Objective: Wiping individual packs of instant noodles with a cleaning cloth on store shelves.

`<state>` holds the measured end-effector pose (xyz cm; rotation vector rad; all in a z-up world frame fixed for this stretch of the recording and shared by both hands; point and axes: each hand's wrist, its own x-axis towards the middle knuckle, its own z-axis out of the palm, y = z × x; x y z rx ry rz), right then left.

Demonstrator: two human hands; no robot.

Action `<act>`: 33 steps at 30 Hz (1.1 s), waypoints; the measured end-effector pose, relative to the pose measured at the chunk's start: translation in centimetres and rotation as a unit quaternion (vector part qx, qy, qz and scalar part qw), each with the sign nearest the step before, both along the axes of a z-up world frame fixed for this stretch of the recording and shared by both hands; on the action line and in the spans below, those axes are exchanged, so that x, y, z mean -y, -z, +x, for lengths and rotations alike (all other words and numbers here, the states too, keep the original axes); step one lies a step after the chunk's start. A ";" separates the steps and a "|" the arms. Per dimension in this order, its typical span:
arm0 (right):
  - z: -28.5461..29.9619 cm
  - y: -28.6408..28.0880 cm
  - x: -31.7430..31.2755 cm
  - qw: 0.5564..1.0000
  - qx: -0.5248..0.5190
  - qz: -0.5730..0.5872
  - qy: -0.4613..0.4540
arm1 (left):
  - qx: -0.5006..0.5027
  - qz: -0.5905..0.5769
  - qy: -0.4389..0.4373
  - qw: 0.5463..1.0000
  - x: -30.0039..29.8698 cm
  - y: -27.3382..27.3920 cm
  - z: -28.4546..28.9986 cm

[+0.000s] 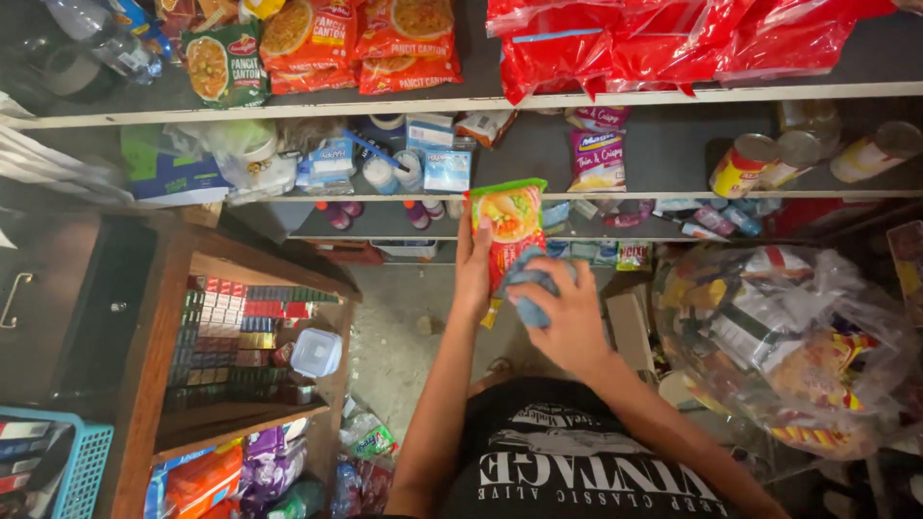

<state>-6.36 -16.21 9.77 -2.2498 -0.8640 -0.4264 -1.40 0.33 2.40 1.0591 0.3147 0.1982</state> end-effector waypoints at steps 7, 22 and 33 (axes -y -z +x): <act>4.3 4.4 4.6 0.995 -0.027 0.060 0.078 | 0.017 0.010 -0.017 1.000 -0.3 -0.2 0.2; 5.2 -0.5 4.2 0.850 -0.382 0.344 -0.113 | 0.133 -0.179 0.036 0.974 0.0 -7.0 -1.9; 3.4 -6.6 -3.3 0.952 -0.151 0.263 -0.040 | 0.128 0.114 -0.138 0.976 -1.7 -10.2 0.6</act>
